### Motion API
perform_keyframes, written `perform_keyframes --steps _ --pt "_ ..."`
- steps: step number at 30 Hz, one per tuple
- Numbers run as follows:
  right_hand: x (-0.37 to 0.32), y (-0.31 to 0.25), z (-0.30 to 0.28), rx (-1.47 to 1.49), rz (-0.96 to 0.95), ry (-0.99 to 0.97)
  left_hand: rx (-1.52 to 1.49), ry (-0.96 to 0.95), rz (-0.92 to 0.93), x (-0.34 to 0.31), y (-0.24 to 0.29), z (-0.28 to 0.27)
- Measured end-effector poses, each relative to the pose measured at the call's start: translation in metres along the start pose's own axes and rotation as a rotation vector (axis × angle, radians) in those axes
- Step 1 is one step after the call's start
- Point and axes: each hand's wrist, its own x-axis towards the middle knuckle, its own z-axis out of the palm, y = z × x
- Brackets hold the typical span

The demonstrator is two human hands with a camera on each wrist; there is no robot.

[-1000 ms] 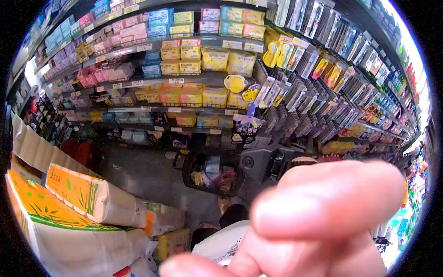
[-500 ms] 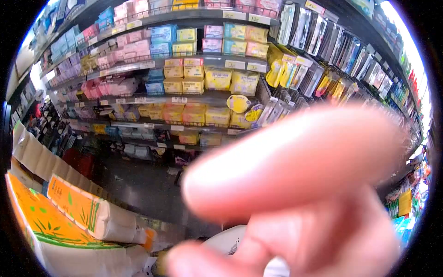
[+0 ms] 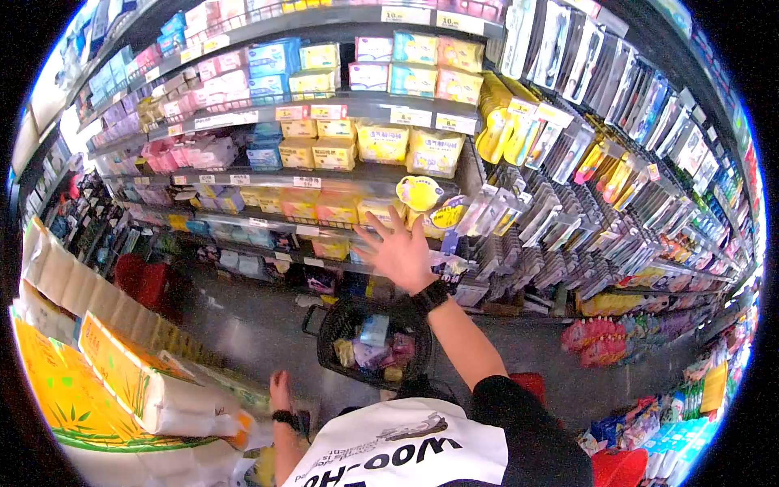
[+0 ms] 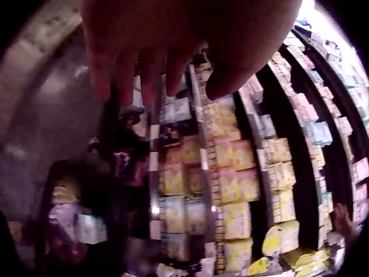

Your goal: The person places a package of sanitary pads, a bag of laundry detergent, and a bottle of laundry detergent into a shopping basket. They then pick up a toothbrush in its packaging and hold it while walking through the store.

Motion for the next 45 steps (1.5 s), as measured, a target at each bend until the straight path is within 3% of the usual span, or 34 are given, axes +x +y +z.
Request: perform_keyframes --steps 4,8,12,17,19,21,23,25,26,27,29,33,35,38,41,45 --pt "-0.004 -0.01 -0.027 -0.011 -0.007 -0.062 -0.164 -0.09 -0.028 -0.011 0.125 0.066" --pt "-0.013 -0.014 -0.046 0.043 0.014 -0.027 -0.299 -0.195 0.04 -0.002 0.153 0.099" --pt "-0.028 -0.017 -0.068 0.033 0.003 0.056 -0.473 -0.282 0.046 -0.018 0.172 0.119" --pt "-0.062 -0.032 -0.117 0.009 -0.074 0.217 -0.399 -0.288 0.001 -0.023 0.155 0.106" --pt "-0.082 -0.036 -0.178 -0.073 -0.118 0.356 -0.431 -0.252 -0.054 -0.022 0.143 0.096" --pt "-0.111 -0.044 -0.244 -0.237 -0.113 0.344 -0.467 -0.221 -0.077 -0.021 0.137 0.092" --pt "-0.122 -0.043 -0.242 -0.403 -0.107 0.324 -0.504 -0.192 -0.096 -0.02 0.132 0.089" --pt "-0.12 -0.041 -0.182 -0.132 -0.115 0.455 -0.46 -0.169 -0.092 -0.016 0.131 0.087" --pt "-0.124 -0.041 -0.179 0.018 -0.128 0.495 -0.461 -0.167 -0.095 -0.014 0.131 0.087" --pt "-0.123 -0.038 -0.174 0.018 -0.126 0.495 -0.452 -0.165 -0.094 -0.012 0.131 0.088" --pt "-0.118 -0.031 -0.165 -0.017 -0.186 0.733 -0.446 -0.162 -0.092 -0.009 0.13 0.089" --pt "-0.117 -0.017 -0.198 -0.004 -0.138 0.6 -0.454 -0.11 -0.065 -0.009 0.13 0.092" --pt "-0.115 -0.01 -0.198 -0.149 -0.123 0.538 -0.453 -0.058 -0.07 -0.011 0.13 0.093" --pt "-0.103 -0.003 -0.201 -0.036 -0.143 0.571 -0.497 -0.007 -0.062 -0.013 0.132 0.095" --pt "-0.089 0.001 -0.195 -0.137 -0.13 0.485 -0.458 0.06 -0.043 -0.015 0.136 0.097" --pt "-0.062 0.002 -0.189 -0.147 -0.014 0.523 -0.36 0.023 -0.017 -0.002 0.136 0.097"
